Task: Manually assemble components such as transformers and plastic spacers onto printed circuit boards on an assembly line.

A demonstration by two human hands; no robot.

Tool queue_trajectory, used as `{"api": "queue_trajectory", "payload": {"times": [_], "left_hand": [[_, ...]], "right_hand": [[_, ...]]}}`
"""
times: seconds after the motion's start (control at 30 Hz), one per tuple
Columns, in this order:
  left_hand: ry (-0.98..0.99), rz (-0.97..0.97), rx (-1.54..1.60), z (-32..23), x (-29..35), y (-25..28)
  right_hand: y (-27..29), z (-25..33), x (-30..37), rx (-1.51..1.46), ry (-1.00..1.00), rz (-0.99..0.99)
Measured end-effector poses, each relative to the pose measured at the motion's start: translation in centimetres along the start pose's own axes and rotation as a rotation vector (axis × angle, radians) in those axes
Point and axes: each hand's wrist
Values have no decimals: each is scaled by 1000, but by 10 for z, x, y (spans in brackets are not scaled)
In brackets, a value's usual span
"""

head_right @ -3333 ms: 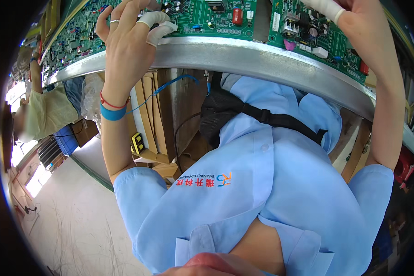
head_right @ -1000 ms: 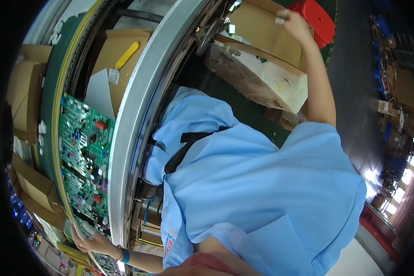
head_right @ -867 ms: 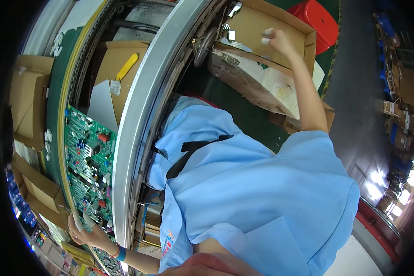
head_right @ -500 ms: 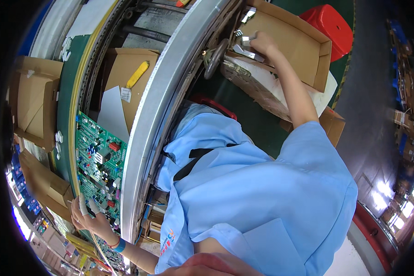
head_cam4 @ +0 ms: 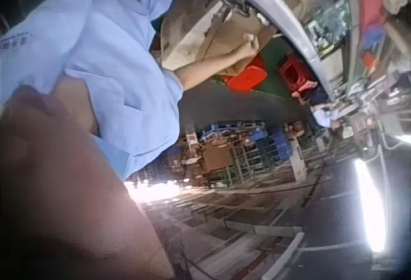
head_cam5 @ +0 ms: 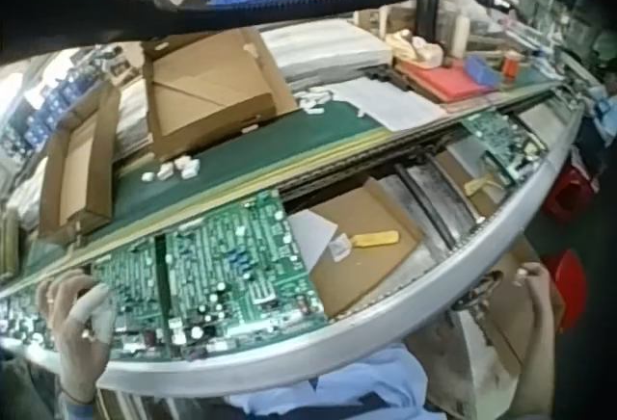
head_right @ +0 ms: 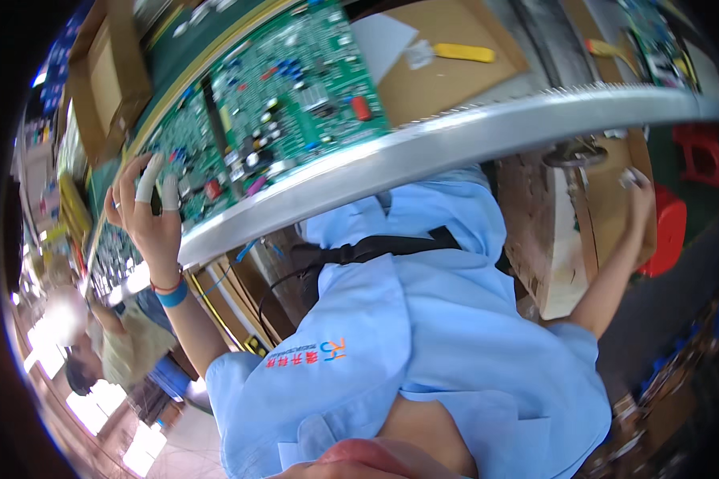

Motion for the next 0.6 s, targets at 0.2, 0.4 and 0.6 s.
{"api": "queue_trajectory", "payload": {"times": [0.2, 0.4, 0.6], "left_hand": [[138, -138, 102, 22, 26, 9], [180, -173, 137, 30, 62, 6], [405, -227, 238, 50, 107, 19]], "right_hand": [[30, 244, 63, -562, 435, 54], [-115, 463, 179, -375, 1136, 540], [-162, 509, 197, 10, 1561, 468]]}}
Point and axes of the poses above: each hand's wrist, its own x-axis away from the middle knuckle, its own y-axis out of the back of the hand, z = x × y, and after that the axes turned 5 degrees about y, right-handed
